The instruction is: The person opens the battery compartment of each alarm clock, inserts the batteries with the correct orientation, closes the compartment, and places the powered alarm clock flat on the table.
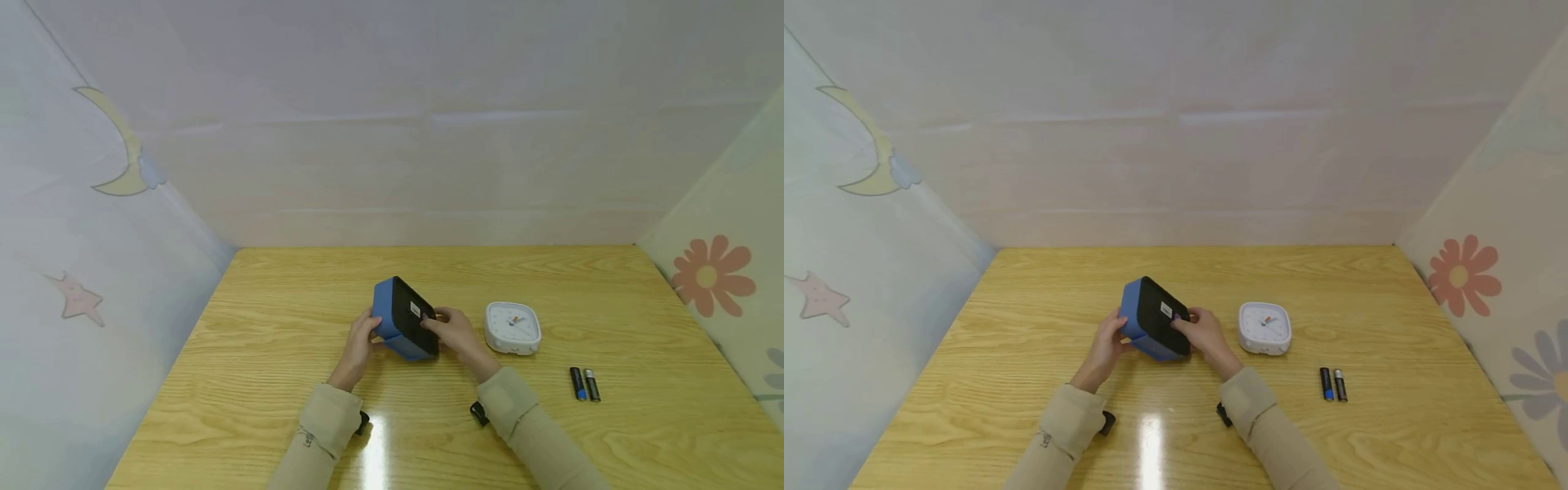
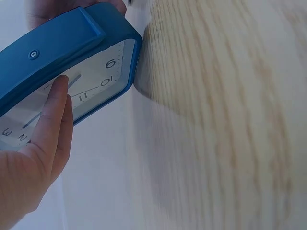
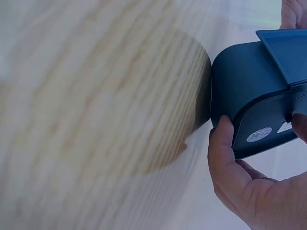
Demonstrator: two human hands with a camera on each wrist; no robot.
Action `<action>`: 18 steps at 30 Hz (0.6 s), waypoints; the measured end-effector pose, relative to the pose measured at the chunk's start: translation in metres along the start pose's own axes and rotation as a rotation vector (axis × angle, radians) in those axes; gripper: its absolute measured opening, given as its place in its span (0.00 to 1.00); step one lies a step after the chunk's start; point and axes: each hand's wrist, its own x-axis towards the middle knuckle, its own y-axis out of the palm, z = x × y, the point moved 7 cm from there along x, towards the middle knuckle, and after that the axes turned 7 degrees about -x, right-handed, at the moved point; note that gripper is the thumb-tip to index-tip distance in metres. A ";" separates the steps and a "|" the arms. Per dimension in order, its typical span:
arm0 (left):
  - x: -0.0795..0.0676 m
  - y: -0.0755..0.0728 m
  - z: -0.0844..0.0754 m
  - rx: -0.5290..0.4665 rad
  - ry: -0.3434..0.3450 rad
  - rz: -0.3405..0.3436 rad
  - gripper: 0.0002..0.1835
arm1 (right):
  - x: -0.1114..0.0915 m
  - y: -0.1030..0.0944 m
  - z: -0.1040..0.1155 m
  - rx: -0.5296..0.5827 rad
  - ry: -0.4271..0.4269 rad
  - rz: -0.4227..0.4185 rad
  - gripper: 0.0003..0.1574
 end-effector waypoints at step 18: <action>0.003 0.002 0.003 -0.021 -0.017 -0.002 0.25 | -0.003 -0.018 0.004 -0.253 -0.065 -0.070 0.38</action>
